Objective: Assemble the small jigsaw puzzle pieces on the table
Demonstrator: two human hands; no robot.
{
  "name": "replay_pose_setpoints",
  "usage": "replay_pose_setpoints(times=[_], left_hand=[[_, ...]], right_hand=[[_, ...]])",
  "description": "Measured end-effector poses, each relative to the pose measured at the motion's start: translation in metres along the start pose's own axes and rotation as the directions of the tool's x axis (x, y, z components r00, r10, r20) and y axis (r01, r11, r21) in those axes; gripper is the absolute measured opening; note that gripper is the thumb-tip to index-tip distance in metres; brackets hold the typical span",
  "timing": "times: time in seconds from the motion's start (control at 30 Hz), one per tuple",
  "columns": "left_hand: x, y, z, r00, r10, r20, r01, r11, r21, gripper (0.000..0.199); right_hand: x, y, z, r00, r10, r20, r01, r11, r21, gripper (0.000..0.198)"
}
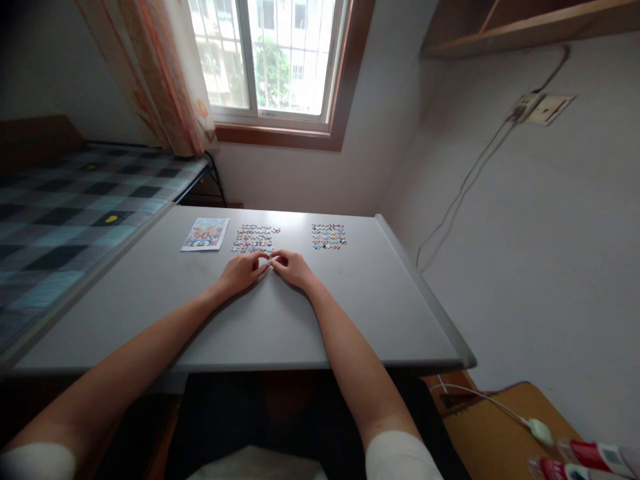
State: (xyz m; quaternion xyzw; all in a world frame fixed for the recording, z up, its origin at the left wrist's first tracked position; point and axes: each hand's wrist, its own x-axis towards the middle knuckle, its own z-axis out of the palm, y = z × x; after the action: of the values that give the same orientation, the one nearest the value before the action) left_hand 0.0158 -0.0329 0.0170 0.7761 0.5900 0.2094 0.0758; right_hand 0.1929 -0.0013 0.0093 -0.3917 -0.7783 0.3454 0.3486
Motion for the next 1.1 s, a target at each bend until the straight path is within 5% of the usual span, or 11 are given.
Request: replay_pose_setpoints(times=[1.1], left_hand=[[-0.0006, 0.001, -0.0006, 1.0, -0.005, -0.007, 0.005, 1.0, 0.008, 0.032]], right_hand=[[-0.0001, -0.0021, 0.0009, 1.0, 0.011, -0.001, -0.011, 0.999, 0.034, 0.026]])
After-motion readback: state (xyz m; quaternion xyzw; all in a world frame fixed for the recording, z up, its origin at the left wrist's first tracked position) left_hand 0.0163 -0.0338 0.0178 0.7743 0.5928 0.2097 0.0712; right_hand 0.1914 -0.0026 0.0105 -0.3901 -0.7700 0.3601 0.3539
